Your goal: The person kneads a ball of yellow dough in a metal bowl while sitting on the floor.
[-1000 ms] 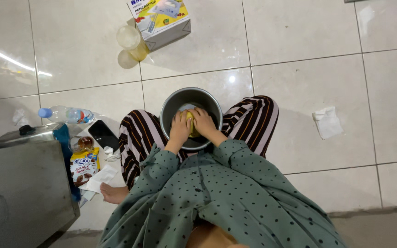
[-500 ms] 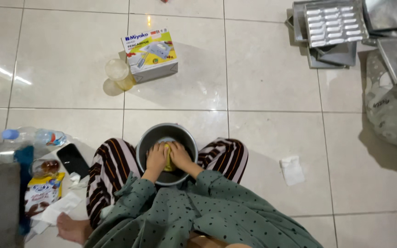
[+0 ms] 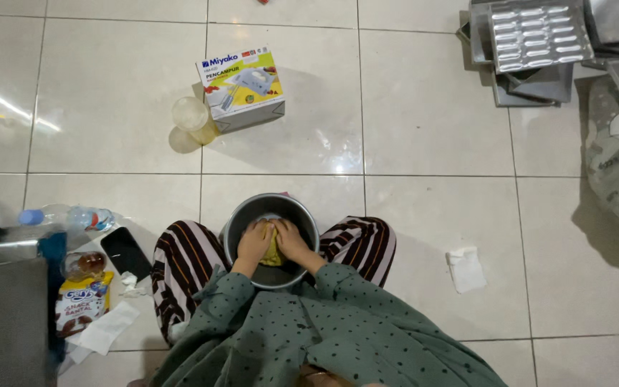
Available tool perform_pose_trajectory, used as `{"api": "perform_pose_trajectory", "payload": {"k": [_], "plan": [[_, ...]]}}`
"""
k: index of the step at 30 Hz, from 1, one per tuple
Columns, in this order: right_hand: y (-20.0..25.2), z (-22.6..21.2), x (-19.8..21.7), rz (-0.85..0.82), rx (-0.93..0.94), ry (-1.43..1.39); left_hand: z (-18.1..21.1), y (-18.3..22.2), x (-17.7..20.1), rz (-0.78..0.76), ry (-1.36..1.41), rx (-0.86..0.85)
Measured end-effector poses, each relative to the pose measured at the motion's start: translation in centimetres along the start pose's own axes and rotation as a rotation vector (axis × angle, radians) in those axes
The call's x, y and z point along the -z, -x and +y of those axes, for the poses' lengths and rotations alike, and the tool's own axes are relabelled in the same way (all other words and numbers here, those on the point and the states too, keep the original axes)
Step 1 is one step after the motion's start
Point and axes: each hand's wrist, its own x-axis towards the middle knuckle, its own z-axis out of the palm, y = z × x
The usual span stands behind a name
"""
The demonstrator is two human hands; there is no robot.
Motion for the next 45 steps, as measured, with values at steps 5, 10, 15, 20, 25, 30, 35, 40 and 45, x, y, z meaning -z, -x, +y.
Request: {"api": "perform_pose_trajectory", "payload": {"k": [5,10,15,20,25,30,35,40,45], "plan": [[-0.1,-1.0,-1.2,-0.001,0.020,0.060,-0.6,0.7,3.7,-0.309,0.056,0.130],[-0.1,-2.4,-4.3,-0.032,-0.021,0.074,-4.3,1.6,3.8,-0.376,0.005,0.125],[-0.4,-1.7,-5.0,-0.048,-0.029,0.049,-3.9,2.2,2.8,-0.013,0.021,-0.041],[2.6,-7.2,-1.5,-0.148,-0.130,0.033,-0.5,5.0,8.8,-0.174,0.035,-0.081],[2.4,-10.3,0.9,-0.460,-0.270,0.251,-0.4,4.4,8.0,-0.168,0.095,-0.175],[-3.4,-10.6,0.7,-0.663,-0.394,0.364,-3.5,0.4,5.7,-0.434,0.590,0.319],[-2.1,-10.6,1.0,-0.629,-0.396,0.319,-6.5,0.4,4.4,-0.375,0.593,0.487],[0.5,-8.8,1.9,-0.368,-0.375,0.130,-8.9,1.8,1.4,-0.361,0.142,0.008],[1.2,-8.2,3.7,0.073,-0.497,-0.299,-0.5,0.9,11.8,-0.365,0.829,0.582]]}}
